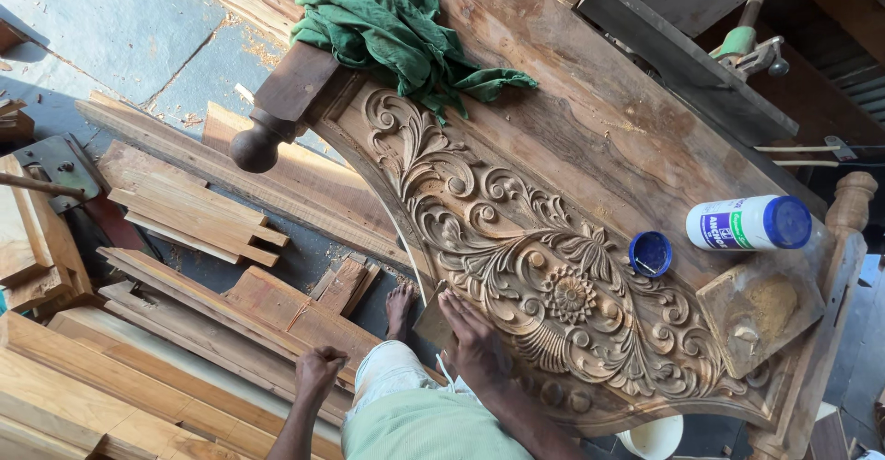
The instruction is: The person sands the intricate floral patterns of a large wood carving by hand using a piece of sandpaper, moving the sandpaper over the raised surfaces and into the grooves.
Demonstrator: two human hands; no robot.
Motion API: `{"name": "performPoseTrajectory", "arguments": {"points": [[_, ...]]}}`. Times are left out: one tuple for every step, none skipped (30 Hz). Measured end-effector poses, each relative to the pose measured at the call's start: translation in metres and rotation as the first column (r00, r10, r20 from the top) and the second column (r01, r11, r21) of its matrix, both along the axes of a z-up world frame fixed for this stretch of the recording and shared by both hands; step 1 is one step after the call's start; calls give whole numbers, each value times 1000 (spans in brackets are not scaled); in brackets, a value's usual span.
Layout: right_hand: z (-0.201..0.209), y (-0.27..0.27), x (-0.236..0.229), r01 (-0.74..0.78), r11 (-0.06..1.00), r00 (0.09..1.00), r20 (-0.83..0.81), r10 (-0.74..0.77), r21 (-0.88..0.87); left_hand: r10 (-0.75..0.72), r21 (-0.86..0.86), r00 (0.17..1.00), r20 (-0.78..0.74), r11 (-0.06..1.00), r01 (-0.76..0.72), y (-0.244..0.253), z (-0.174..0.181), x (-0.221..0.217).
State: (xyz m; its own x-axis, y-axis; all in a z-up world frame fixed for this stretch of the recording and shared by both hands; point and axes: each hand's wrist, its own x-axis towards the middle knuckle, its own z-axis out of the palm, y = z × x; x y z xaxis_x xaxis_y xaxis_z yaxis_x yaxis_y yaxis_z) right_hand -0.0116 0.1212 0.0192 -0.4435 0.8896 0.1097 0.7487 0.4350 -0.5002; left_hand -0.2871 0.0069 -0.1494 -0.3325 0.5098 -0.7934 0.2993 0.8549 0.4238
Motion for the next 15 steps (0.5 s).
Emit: {"name": "performPoseTrajectory", "arguments": {"points": [[3,0,-2,-29,1000,1000,7,29,5,6,-33,1000,-8,999,-7,-1,1,0],[7,-1,-3,-58,998,998,14,57,9,-13,-57,1000,-22,998,12,-5,2,0],[11,4,-2,-68,997,998,1,68,-21,-26,-72,999,-39,997,23,-6,3,-2],[17,9,-1,-78,996,997,-12,78,-51,-40,-87,998,-55,996,35,-4,3,-4],[22,9,2,-91,992,996,-26,89,-88,-32,-61,999,-41,998,29,-8,4,-5],[28,8,4,-97,986,995,-32,94,-138,-24,-35,999,-26,999,23,-12,6,-6],[34,11,10,-103,978,995,-36,98,-180,-17,-1,1000,-10,1000,17,-10,6,-6],[39,14,14,-108,969,994,-39,102,-222,-15,2,999,29,1000,15,-10,6,-5],[42,17,16,-1,941,1000,-29,-9,-338,-6,5,998,63,1000,6,-8,7,-6],[43,23,18,103,888,993,-4,-117,-448,1,9,995,97,1000,-2,-3,5,-7],[44,21,20,202,804,975,37,-219,-559,11,9,991,136,1000,-13,-5,5,-6],[42,20,20,178,866,977,-22,-212,-468,21,9,984,175,1000,-23,-7,4,-5],[37,21,20,159,915,976,-78,-201,-369,27,9,976,215,1000,-30,-7,3,-4],[33,22,19,144,953,974,-133,-184,-265,37,16,973,226,999,-42,-10,4,-1],[29,23,18,138,959,975,-135,-176,-249,42,32,971,235,998,-51,-6,3,0]]}}
